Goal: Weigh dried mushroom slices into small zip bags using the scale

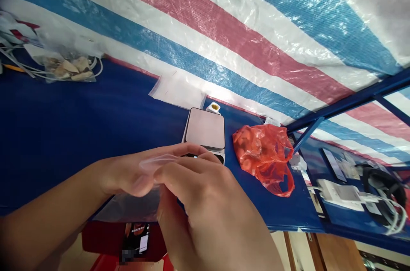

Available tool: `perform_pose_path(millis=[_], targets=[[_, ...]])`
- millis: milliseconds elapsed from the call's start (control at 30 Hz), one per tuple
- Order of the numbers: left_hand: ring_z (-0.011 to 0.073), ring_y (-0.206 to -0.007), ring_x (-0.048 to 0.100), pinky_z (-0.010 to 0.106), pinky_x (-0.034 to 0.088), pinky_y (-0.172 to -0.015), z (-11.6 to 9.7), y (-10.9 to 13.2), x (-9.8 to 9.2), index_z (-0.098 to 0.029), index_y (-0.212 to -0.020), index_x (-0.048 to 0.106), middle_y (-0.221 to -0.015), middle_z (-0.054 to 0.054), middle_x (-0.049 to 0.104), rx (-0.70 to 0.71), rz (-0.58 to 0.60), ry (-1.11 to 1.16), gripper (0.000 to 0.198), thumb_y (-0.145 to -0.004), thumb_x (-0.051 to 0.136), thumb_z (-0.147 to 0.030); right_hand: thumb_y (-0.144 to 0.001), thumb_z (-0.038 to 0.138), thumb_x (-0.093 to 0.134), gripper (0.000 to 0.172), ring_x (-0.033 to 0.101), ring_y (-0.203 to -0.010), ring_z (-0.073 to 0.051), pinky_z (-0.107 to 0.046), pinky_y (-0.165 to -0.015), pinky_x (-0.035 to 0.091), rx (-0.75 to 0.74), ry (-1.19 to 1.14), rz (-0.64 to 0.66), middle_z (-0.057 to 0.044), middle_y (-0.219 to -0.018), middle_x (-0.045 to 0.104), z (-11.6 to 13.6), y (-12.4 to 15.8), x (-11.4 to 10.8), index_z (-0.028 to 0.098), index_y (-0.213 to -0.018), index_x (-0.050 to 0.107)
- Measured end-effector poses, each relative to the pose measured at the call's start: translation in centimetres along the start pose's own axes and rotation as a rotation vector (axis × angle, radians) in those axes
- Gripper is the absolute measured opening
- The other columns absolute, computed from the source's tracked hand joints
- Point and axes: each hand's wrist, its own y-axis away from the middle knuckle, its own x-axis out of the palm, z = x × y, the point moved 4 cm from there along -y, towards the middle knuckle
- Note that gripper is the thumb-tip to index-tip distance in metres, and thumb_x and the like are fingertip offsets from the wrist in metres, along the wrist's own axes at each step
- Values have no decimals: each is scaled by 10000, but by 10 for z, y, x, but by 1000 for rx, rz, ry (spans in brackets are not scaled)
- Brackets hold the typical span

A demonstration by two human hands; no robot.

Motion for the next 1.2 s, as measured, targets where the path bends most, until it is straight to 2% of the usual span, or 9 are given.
perform_pose_path(millis=[100,200,367,533,700,833,933,1100,1200], targets=[[294,-1223,632,459,499,-1073,6,0,-6,-240,-1422,532,-1330,121,641,-11,-13,-10,812,-768,819,-625,-924,32,544,383,727,-1088,-142,-255,-931,571,94,-21,76,26,-1163,778,-3,5,5,285,-1112,761],[254,-1109,663,421,528,-1005,7,2,-6,-226,-1399,549,-1230,103,674,-27,-21,-3,728,-810,787,-581,-960,78,549,316,727,-1000,-142,-270,-850,564,119,-39,112,23,-1100,777,-5,8,7,275,-1094,757],[276,-1222,622,399,533,-1004,-7,8,2,-239,-1354,590,-1311,89,659,-26,-25,-129,623,-835,790,-520,-960,91,553,241,721,-987,-137,-248,-828,553,-27,-58,79,15,-1052,783,-5,-2,8,247,-936,736],[270,-1201,638,377,549,-960,-18,16,-2,-241,-1271,600,-1277,75,668,-75,-61,-272,586,-797,847,-483,-917,82,564,216,731,-1002,-136,-202,-824,570,-182,-59,41,-18,-1066,793,-1,-10,11,224,-926,727],[230,-1118,655,318,547,-861,-18,14,-8,-225,-1206,617,-1194,68,681,-64,-96,-303,545,-783,869,-459,-889,56,525,310,736,-1089,-164,-247,-896,592,-96,-16,0,-27,-1182,788,5,-6,10,228,-1018,748],[256,-1186,651,353,550,-936,-19,7,-5,-218,-1179,636,-1232,75,688,-77,-45,-290,513,-784,857,-459,-870,55,536,357,730,-1119,-176,-274,-922,594,-20,44,16,-1,-1235,779,9,-1,8,253,-1071,757],[235,-1139,667,343,546,-931,-21,4,-1,-221,-1191,640,-1197,63,699,-75,-28,-278,492,-798,846,-434,-861,64,534,380,729,-1129,-187,-294,-943,591,-12,51,-7,-2,-1254,773,12,1,6,260,-1109,746],[202,-1027,675,300,535,-832,-21,3,-1,-219,-1183,653,-1086,45,709,-39,-13,-260,492,-782,867,-406,-859,56,529,327,736,-1002,-172,-270,-822,580,-6,69,38,1,-1120,786,13,0,9,263,-1029,716],[195,-1040,668,291,534,-835,-18,1,-5,-217,-1168,652,-1105,45,707,-45,-29,-253,483,-777,876,-390,-856,58,548,261,715,-930,-153,-259,-727,538,62,125,88,19,-1060,772,6,0,14,260,-945,688]])
